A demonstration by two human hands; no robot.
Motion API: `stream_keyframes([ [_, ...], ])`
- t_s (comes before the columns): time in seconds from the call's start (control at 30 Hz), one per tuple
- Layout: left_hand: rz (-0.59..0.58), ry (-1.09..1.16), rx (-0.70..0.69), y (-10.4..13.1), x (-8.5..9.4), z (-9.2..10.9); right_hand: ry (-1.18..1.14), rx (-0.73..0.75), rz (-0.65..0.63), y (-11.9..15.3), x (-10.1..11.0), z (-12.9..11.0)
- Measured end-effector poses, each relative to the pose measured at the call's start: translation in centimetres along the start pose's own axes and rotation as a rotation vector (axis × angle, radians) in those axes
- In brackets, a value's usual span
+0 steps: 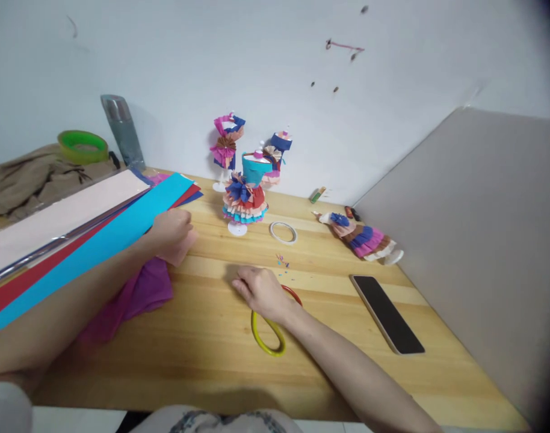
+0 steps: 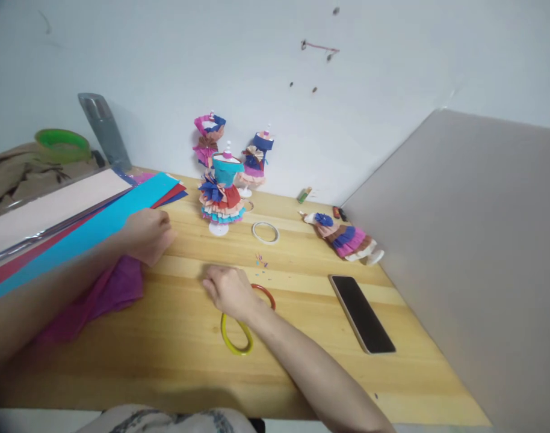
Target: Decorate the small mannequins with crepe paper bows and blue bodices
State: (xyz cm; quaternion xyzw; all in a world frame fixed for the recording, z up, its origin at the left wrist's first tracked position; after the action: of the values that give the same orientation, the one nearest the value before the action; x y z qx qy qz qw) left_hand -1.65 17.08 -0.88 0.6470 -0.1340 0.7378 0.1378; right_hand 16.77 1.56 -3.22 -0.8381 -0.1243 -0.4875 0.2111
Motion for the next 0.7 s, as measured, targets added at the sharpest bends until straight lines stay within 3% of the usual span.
stream_keyframes([
  [0.17,-0.006,-0.143,0.123,-1.4,-0.4,-3.3,0.015,0.020,0.058,0.3,-0.8,0.9],
  [0.4,0.078,-0.234,0.232,-4.5,-0.9,-5.8,-0.010,0.335,0.165,1.3,-0.5,-1.8],
  [0.7,0.010,-0.076,0.248,-7.8,0.7,-10.1,-0.101,0.356,0.120,2.2,-1.1,-2.3],
])
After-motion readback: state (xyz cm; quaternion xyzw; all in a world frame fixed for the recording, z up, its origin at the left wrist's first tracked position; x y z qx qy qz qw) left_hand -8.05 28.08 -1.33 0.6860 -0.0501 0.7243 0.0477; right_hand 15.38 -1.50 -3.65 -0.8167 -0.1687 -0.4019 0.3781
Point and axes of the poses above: each hand's wrist, its own y-axis away from the middle knuckle, its own x-axis out of the back of the hand, z = x × y, the point moved 5 cm from there along -y, towards the middle knuckle, and after that the axes turned 10 degrees about -y, right-handed, at the moved point
